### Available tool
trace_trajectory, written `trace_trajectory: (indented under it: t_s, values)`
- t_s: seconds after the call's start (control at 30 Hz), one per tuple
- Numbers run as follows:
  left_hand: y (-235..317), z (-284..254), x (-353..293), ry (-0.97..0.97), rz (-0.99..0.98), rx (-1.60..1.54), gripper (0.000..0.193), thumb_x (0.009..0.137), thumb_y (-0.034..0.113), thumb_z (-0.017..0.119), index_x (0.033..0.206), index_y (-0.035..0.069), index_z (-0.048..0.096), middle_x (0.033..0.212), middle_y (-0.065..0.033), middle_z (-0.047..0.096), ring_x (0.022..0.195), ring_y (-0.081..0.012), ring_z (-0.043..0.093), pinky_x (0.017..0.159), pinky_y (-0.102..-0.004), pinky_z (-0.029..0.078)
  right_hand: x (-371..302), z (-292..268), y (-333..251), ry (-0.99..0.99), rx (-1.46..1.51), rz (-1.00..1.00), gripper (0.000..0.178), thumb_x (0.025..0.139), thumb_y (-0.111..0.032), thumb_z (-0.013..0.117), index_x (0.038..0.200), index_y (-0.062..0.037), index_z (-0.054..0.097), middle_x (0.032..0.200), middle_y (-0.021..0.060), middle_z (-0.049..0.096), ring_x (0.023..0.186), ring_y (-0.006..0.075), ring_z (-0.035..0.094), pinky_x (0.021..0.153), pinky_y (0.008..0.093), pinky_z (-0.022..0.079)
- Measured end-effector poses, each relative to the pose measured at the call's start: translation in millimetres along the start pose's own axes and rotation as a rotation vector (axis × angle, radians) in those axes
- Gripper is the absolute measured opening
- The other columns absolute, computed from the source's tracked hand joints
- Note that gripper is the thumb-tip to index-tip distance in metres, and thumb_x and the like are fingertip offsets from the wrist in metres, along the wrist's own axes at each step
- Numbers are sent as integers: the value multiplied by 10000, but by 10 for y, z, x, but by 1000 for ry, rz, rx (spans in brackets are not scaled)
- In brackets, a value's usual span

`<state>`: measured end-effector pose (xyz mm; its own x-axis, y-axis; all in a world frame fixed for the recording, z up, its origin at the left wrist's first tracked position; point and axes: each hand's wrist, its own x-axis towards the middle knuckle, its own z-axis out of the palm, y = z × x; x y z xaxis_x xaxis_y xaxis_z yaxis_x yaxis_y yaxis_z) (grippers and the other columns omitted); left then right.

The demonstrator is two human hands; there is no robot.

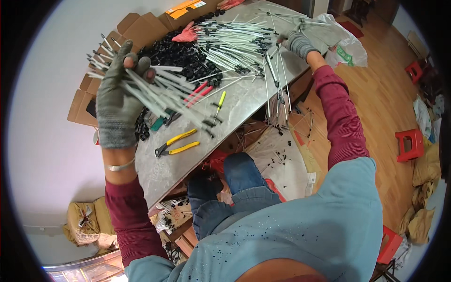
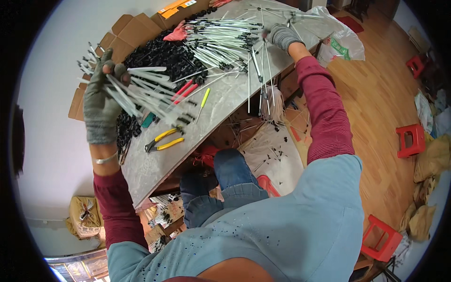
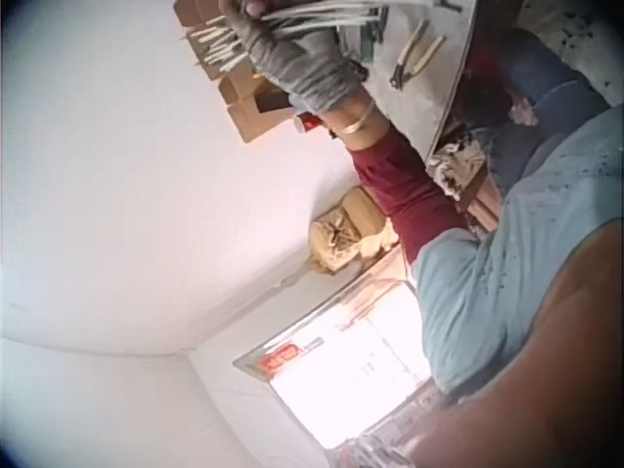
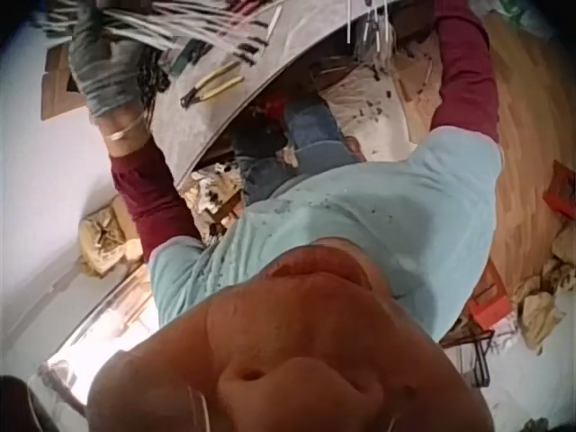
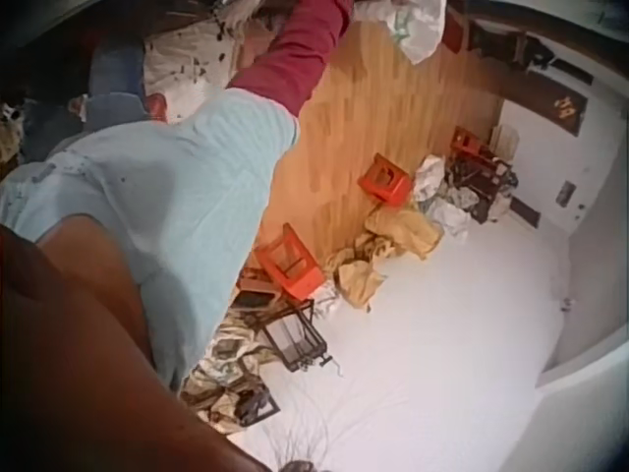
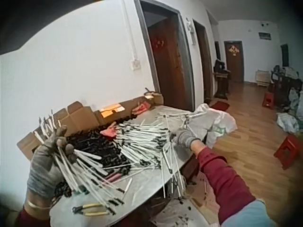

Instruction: Organizing and trimming bundles of wire-like components at a workbench using pliers.

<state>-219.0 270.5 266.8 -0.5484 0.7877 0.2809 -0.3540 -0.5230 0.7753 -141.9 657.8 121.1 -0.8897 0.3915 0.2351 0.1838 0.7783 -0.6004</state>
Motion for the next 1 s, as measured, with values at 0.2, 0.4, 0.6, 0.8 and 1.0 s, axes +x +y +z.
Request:
trace_trajectory:
  t_s: [0.2,0.4,0.6,0.8,1.0]
  values:
    - [12,413,-629,334,-15,234,316,800,167,434,1074,14,388,786,-31,477,655,-139,413,606,-269,383,-418,189,-122,67,-406,-442,147,644,-117,520,784,-117,565,785,111,538,706,292,525,625,352,421]
    - [77,313,-988,157,-122,236,328,792,164,448,1085,26,396,824,-25,475,647,-126,422,599,-260,393,-707,-155,-111,40,-620,-383,120,682,-147,511,791,-102,534,744,100,531,741,282,503,654,357,397]
    - [-100,245,-1148,257,-197,222,318,788,175,460,1068,35,408,835,-56,517,694,-168,496,603,-288,430,-1406,-716,-118,245,-474,-280,139,681,-132,540,803,-68,519,733,143,515,726,265,505,617,326,392]
    - [-372,370,-1192,259,-274,179,323,779,176,476,1057,27,408,914,-86,527,792,-207,532,639,-310,449,-2095,-1020,-176,97,224,330,148,713,-109,519,831,-22,501,693,21,516,621,144,498,581,246,399]
    - [-802,420,-879,271,-132,185,355,778,193,475,1087,40,388,998,-91,491,888,-216,498,702,-346,437,-2253,-297,-1270,-130,632,-35,176,700,-125,527,834,-14,497,656,-12,480,510,62,442,480,195,373]
